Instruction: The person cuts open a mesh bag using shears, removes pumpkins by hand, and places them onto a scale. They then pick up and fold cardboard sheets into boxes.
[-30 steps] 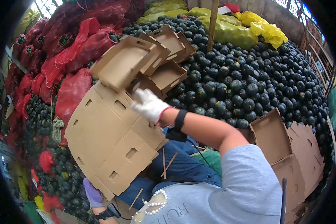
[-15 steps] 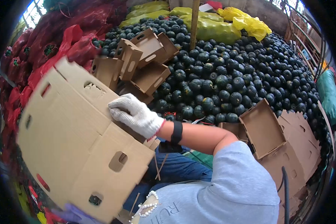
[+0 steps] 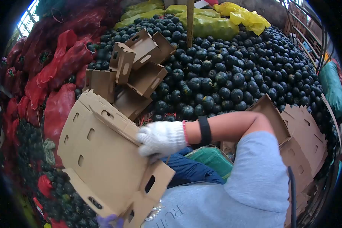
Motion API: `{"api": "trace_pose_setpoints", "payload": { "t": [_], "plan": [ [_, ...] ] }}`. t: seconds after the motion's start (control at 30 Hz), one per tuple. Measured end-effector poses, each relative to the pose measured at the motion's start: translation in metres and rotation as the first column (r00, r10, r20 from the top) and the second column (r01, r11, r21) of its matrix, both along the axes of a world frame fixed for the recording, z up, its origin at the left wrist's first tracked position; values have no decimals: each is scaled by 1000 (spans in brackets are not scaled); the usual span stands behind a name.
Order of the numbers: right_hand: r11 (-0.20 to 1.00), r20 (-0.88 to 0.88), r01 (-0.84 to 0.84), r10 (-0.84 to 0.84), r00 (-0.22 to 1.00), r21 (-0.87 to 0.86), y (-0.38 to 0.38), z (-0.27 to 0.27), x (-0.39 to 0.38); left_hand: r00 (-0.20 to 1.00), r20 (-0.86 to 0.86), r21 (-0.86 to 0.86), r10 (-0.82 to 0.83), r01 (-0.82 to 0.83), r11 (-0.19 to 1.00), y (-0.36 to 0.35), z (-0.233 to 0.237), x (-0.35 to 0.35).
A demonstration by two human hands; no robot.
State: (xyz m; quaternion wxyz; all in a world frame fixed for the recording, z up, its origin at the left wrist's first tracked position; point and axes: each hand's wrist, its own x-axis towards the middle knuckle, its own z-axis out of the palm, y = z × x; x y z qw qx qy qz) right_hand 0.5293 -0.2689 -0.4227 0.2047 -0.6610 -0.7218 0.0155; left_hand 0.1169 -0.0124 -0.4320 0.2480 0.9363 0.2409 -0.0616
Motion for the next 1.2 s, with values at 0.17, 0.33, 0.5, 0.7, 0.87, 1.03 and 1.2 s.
{"api": "trace_pose_setpoints", "payload": {
  "t": [0.17,0.33,0.5,0.7,0.87,1.03,1.2],
  "plan": [
    [958,-319,-158,76,945,-238,-17,-5,-24,765,642,-236,-50,259,937,-6,-94,35],
    [857,-609,391,-514,604,-336,18,-8,-38,525,604,-538,599,-286,793,-46,-55,87],
    [994,-59,59,-54,997,90,34,-23,-64,950,309,626,-53,-161,763,-57,-28,82],
    [948,-22,-64,60,998,-312,62,-47,-64,994,94,240,-47,23,970,-48,-52,98],
    [952,-28,-188,186,982,-243,55,-21,-51,814,581,-130,-16,112,985,-38,10,96],
    [868,-213,-473,438,873,-151,18,-38,-75,566,599,-671,566,-31,741,-4,0,74],
    [854,-377,79,142,915,514,32,23,-11,684,420,-850,596,66,522,-9,-8,86]
  ]
}}
